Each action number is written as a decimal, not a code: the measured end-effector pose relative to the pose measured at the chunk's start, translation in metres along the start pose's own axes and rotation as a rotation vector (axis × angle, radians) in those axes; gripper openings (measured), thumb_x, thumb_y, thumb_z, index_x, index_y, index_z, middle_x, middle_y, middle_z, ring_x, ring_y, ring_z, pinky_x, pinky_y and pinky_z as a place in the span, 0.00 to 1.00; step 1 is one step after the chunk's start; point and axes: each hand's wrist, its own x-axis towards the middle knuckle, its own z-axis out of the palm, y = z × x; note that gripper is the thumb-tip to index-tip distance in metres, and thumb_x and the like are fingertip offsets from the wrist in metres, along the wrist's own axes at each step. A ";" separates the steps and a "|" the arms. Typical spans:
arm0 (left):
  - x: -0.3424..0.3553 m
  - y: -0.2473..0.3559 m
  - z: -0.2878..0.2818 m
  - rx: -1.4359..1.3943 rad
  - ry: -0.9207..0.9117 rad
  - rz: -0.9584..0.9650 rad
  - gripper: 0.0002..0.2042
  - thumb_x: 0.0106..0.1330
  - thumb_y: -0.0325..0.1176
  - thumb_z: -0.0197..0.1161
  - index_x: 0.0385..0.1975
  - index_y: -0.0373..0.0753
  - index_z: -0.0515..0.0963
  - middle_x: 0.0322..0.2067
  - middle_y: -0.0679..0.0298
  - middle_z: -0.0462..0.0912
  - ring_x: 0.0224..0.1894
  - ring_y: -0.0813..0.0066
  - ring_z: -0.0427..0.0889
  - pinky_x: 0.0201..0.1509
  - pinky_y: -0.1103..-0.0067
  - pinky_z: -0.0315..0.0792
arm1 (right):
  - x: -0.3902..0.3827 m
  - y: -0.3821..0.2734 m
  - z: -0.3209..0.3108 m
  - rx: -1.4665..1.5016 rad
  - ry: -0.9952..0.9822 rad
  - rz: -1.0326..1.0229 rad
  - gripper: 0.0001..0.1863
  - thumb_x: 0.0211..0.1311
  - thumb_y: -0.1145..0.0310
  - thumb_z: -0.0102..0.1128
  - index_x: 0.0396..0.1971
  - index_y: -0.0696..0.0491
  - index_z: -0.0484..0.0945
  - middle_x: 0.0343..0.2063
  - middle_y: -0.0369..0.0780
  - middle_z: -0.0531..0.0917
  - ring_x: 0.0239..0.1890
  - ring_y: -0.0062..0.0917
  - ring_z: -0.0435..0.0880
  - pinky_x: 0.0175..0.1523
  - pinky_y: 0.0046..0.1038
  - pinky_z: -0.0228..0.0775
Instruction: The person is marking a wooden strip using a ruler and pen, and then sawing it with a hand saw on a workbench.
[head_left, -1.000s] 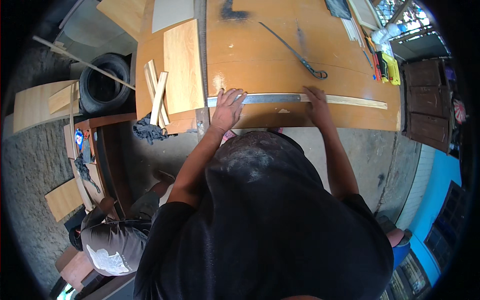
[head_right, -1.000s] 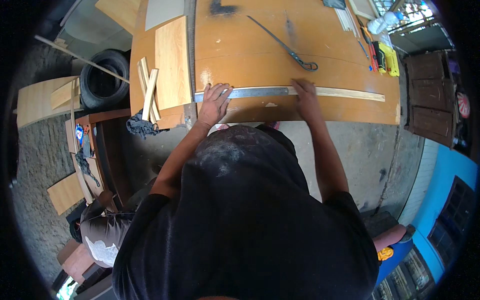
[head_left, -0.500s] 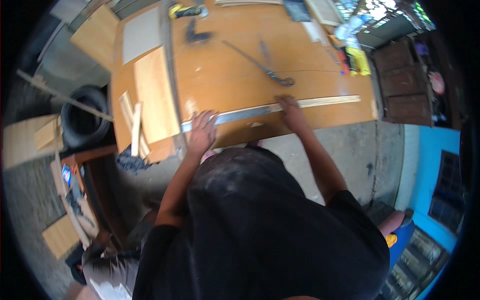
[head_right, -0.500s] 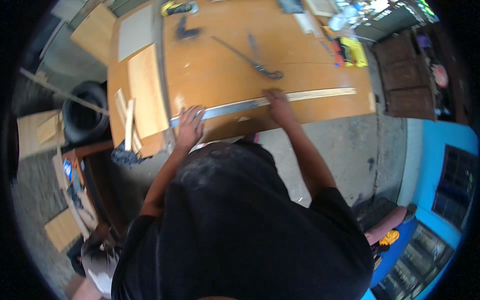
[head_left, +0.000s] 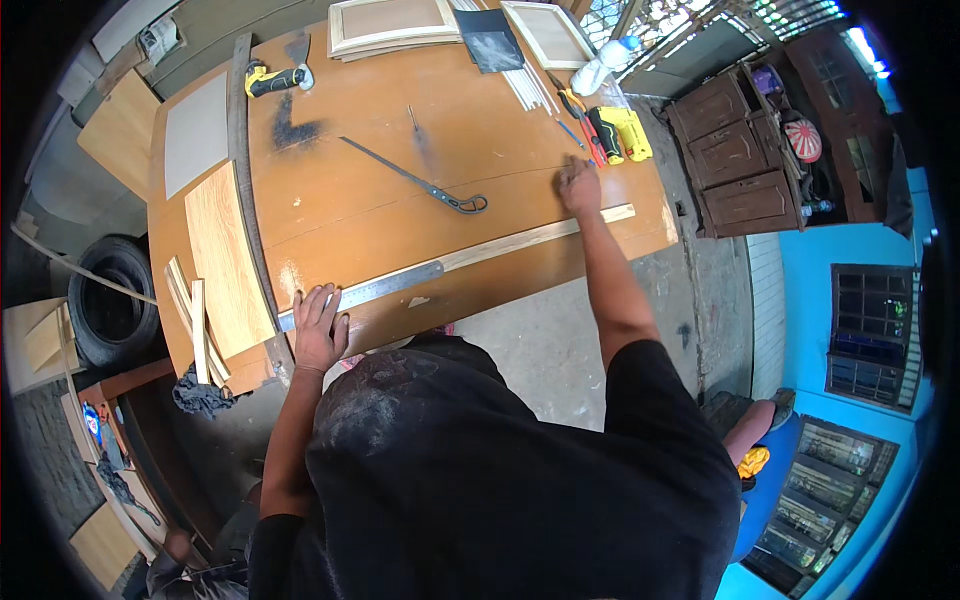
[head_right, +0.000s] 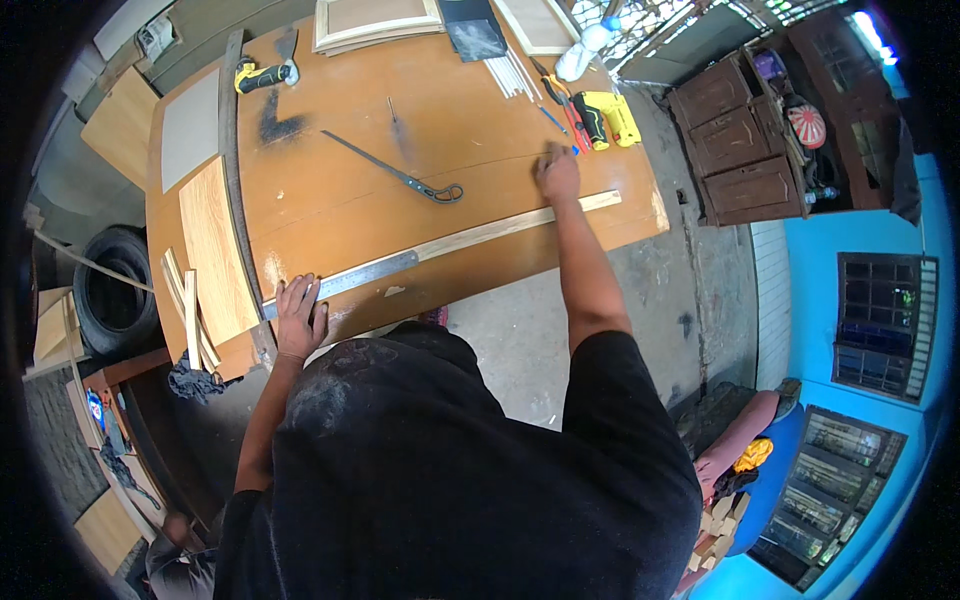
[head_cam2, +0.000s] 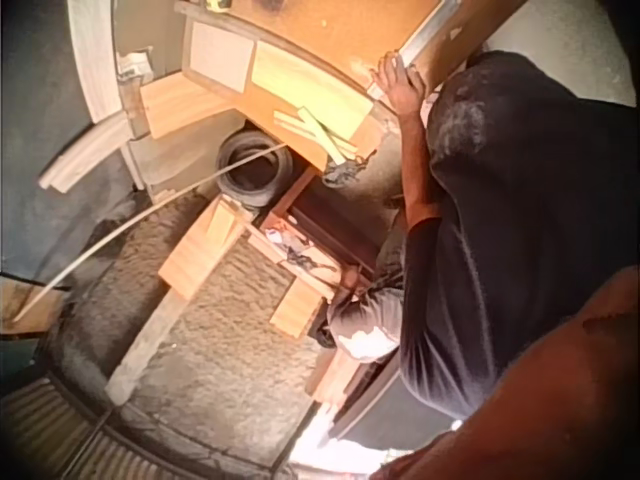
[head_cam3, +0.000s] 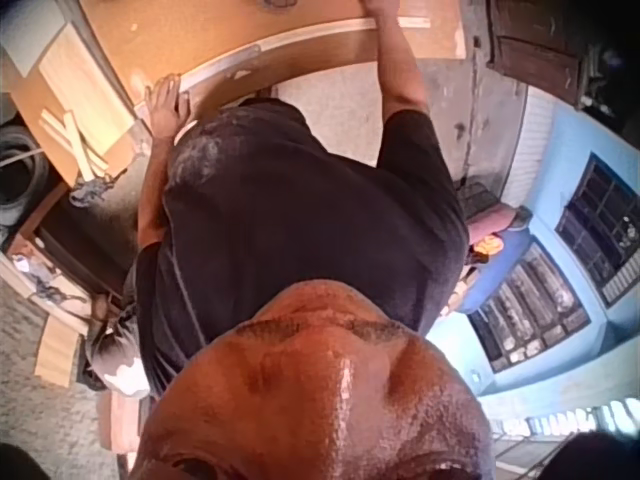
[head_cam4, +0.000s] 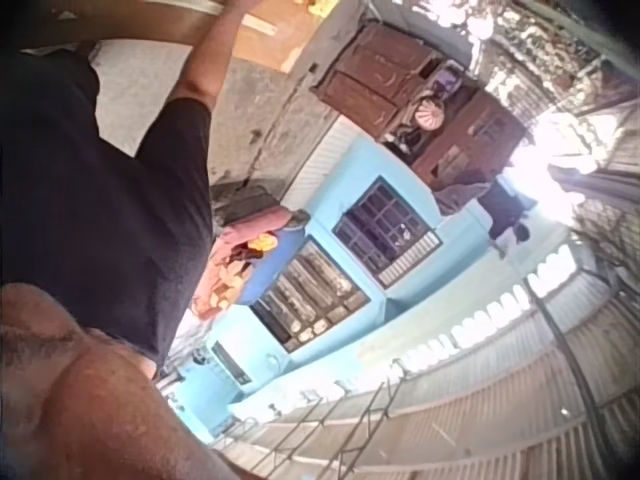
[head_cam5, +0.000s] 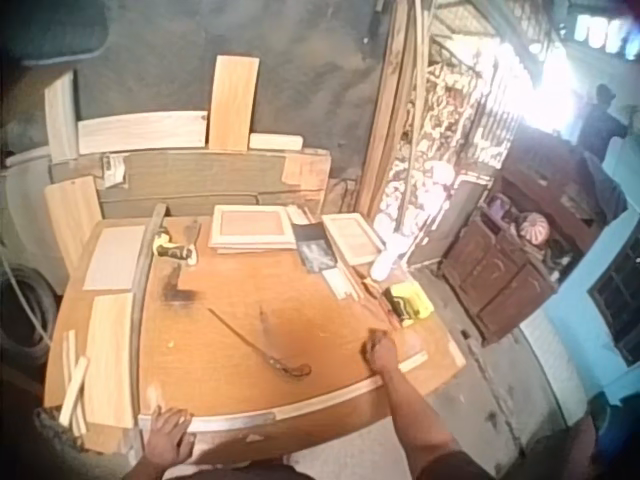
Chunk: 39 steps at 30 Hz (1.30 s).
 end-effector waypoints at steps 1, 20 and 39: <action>0.001 0.000 -0.001 -0.005 -0.002 0.007 0.23 0.64 0.35 0.62 0.60 0.39 0.75 0.62 0.56 0.74 0.67 0.55 0.67 0.76 0.51 0.48 | 0.016 0.021 0.010 0.007 -0.008 0.001 0.22 0.61 0.65 0.58 0.54 0.55 0.76 0.49 0.56 0.79 0.49 0.52 0.80 0.57 0.46 0.73; 0.007 0.007 -0.003 -0.066 0.017 -0.017 0.26 0.63 0.42 0.65 0.62 0.42 0.73 0.62 0.60 0.74 0.68 0.60 0.68 0.77 0.54 0.48 | 0.009 -0.029 0.028 0.236 0.120 0.205 0.19 0.64 0.62 0.57 0.54 0.51 0.76 0.36 0.49 0.85 0.37 0.41 0.86 0.43 0.40 0.76; 0.002 -0.001 0.011 -0.042 0.072 -0.019 0.20 0.67 0.35 0.62 0.60 0.46 0.77 0.60 0.64 0.76 0.65 0.61 0.70 0.76 0.55 0.51 | -0.170 -0.264 0.038 1.045 -0.537 0.103 0.12 0.71 0.63 0.59 0.36 0.58 0.82 0.19 0.33 0.79 0.21 0.15 0.76 0.28 0.22 0.69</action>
